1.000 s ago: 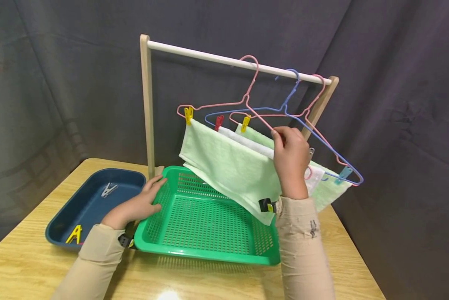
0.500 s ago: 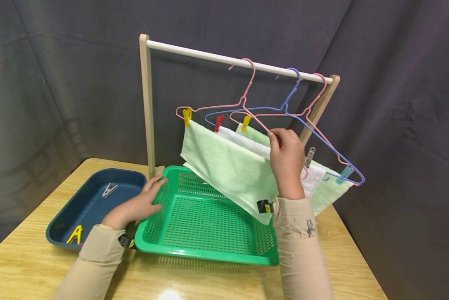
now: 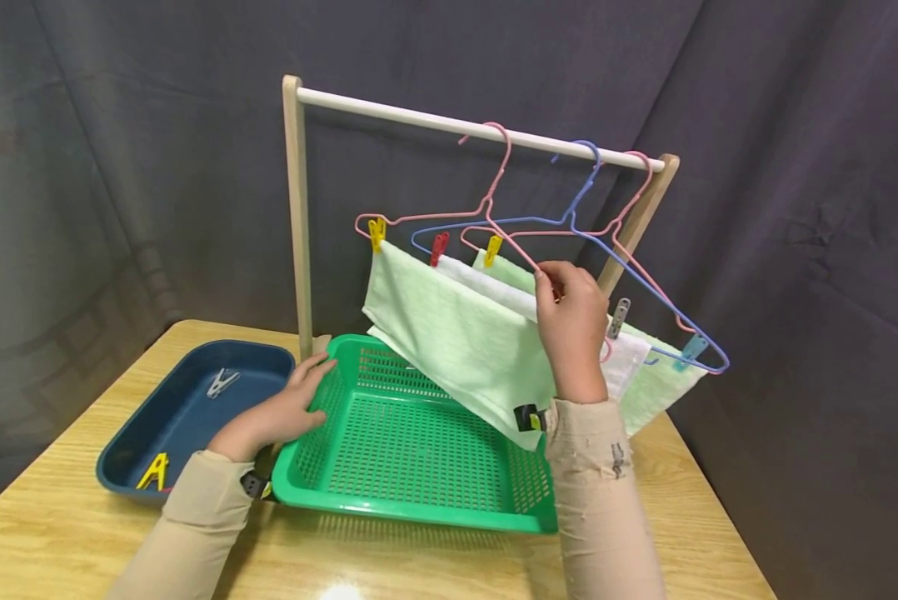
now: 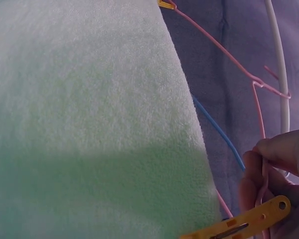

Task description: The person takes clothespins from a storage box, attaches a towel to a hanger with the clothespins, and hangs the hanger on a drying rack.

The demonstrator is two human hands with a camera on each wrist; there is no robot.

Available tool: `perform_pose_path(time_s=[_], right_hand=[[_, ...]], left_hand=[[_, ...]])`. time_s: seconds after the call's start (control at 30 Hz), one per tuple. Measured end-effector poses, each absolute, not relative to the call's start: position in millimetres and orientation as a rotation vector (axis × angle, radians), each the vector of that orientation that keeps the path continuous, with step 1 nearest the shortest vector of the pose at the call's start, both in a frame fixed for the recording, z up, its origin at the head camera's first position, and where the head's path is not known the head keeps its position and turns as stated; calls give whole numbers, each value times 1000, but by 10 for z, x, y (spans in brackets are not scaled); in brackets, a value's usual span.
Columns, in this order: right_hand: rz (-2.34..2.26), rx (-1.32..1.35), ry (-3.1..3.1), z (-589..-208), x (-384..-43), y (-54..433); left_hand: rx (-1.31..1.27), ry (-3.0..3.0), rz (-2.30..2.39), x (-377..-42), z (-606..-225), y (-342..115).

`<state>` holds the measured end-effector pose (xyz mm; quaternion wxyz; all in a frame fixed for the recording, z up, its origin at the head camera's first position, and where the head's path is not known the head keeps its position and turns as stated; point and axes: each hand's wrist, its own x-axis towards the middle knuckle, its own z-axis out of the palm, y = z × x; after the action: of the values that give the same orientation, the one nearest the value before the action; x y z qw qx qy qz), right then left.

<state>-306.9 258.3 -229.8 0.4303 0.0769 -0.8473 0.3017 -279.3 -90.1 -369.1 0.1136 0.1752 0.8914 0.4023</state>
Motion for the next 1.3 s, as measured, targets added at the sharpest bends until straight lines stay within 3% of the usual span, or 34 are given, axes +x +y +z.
perform_pose_path(time_s=[0.57, 1.03, 1.3], right_hand=[[740, 272, -1910, -2473, -2961, 2722], [623, 387, -1894, -2772, -2624, 3022], [526, 450, -1982, -2927, -2432, 3281]], left_hand=[[491, 2643, 1206, -2801, -3712, -866], [389, 2892, 1150, -2722, -3776, -798], [452, 3078, 877, -2618, -3726, -863]])
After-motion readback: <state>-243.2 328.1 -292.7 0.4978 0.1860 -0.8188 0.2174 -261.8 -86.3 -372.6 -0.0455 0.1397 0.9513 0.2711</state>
